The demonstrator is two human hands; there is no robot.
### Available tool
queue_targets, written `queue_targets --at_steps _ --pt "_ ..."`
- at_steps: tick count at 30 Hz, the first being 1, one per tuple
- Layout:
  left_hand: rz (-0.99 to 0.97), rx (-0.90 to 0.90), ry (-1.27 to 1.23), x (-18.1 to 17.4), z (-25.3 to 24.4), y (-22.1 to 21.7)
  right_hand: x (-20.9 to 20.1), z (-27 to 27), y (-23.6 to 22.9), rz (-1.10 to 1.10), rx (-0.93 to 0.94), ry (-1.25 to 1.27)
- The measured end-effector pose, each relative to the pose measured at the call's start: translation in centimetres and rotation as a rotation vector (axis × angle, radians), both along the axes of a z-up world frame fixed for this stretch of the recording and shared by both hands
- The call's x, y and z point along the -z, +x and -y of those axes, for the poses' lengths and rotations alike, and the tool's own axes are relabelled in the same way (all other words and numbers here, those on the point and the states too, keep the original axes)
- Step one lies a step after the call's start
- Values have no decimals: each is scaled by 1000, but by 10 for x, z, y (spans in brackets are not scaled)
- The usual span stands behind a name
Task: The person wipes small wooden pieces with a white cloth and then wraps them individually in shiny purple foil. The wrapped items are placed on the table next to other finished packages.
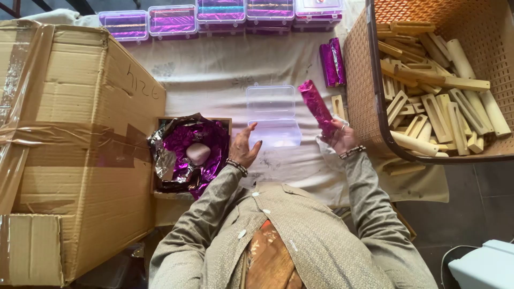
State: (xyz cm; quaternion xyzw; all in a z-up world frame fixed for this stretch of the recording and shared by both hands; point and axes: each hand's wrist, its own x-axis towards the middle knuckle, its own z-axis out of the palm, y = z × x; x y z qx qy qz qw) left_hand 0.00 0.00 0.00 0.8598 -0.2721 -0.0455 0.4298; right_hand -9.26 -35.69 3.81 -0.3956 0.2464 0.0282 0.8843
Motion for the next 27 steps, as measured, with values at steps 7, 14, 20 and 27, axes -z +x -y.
queue_targets --at_steps 7,14,20,27 --pt "47 15 -18 -41 9 31 41 -20 -2 88 -264 207" --pt "-620 395 -573 -72 -4 43 20 -38 1 186 -525 323" --pt "-723 525 -605 -65 -11 35 22 -35 1 154 -600 221" --pt "-617 457 -777 -30 -8 38 3 -48 11 101 -566 -84"
